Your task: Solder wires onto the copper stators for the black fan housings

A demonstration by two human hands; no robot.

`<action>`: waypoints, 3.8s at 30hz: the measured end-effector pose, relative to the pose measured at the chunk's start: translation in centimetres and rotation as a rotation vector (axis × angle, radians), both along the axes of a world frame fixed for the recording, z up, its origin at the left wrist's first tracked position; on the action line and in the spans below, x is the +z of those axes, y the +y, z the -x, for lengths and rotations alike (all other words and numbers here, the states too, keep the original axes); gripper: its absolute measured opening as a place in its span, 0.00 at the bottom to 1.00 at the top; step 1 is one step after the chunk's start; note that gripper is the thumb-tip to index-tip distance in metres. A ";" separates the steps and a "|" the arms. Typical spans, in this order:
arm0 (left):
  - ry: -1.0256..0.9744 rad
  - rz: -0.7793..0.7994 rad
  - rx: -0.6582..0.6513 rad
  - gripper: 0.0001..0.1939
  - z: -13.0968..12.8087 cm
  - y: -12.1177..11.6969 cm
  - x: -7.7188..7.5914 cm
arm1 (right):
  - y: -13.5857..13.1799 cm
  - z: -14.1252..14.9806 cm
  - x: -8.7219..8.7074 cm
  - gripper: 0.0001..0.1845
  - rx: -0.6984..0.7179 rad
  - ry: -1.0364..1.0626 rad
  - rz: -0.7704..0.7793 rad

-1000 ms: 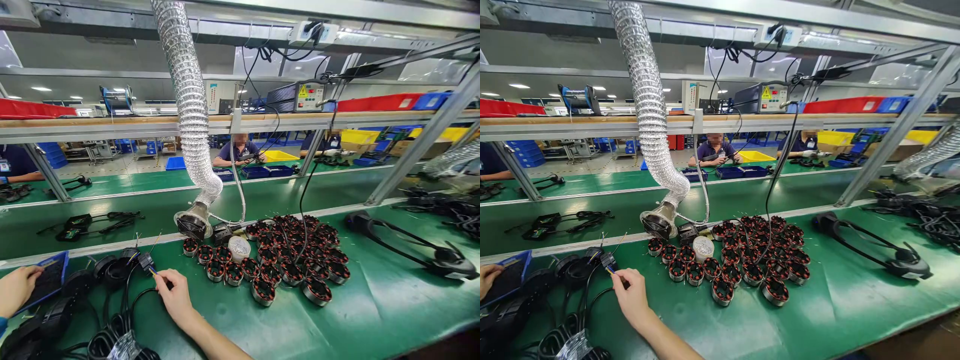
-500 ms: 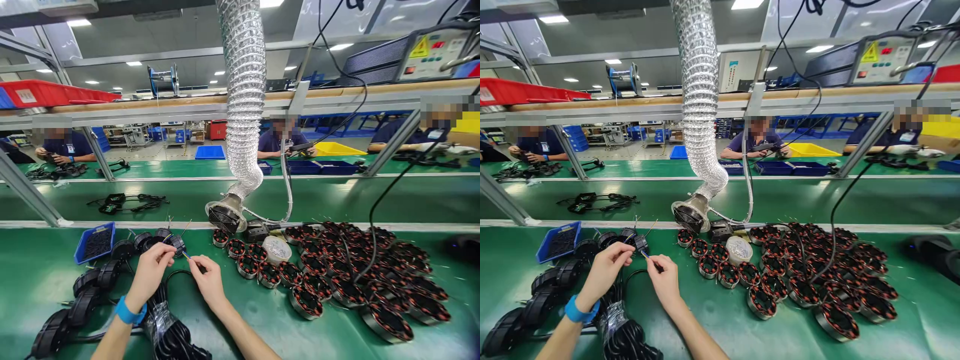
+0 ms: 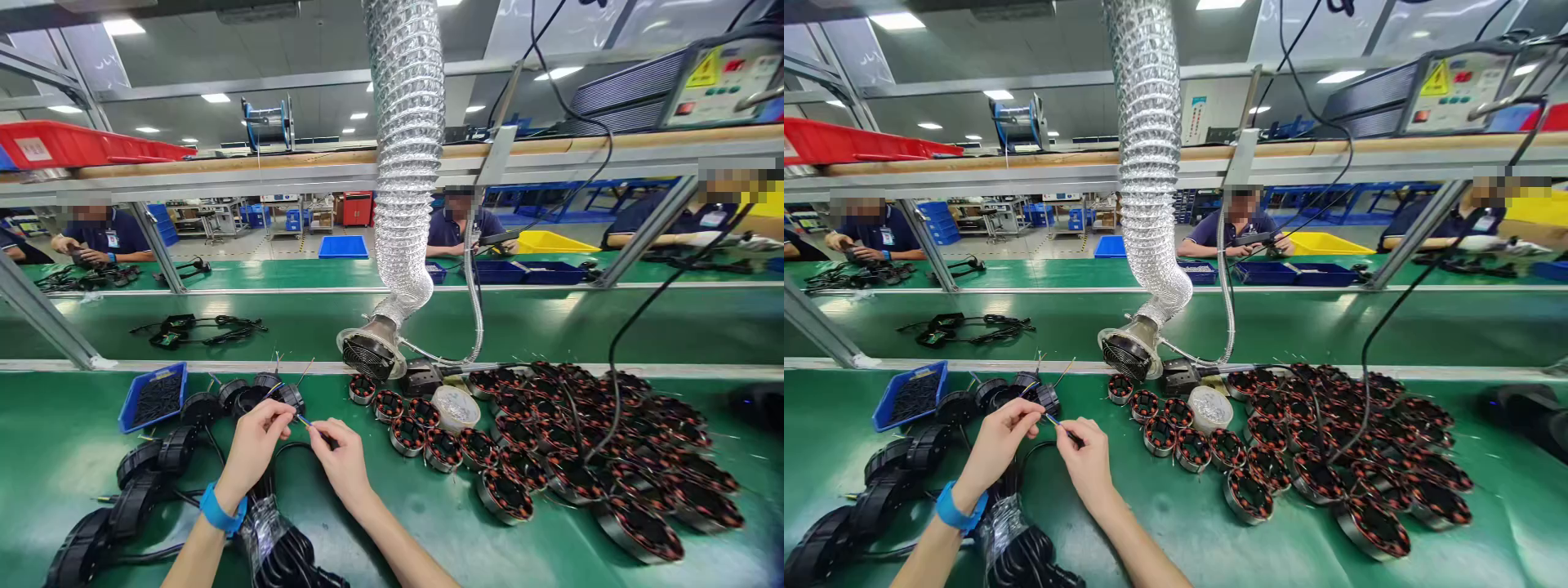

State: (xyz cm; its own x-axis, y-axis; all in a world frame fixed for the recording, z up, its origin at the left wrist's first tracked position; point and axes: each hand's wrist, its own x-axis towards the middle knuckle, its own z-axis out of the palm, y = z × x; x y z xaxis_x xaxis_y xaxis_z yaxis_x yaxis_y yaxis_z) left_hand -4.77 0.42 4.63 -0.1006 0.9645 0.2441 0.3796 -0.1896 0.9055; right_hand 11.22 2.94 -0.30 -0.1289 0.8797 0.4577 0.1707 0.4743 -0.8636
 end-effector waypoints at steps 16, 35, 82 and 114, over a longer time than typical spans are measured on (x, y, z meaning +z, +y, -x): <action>-0.018 0.020 -0.005 0.14 0.2 -0.1 -0.2 | -0.1 -0.1 0.2 0.13 -0.017 -0.036 -0.027; 0.054 0.196 -0.018 0.28 1.9 0.6 -1.4 | -0.3 0.5 0.2 0.11 -0.147 -0.022 -0.026; -0.253 0.218 -0.168 0.16 -0.2 0.1 -0.3 | -0.1 0.2 -0.7 0.14 -0.004 0.079 0.030; 0.001 0.007 -0.099 0.13 1.3 -0.1 0.7 | -0.2 -0.2 -0.2 0.15 0.058 -0.062 -0.040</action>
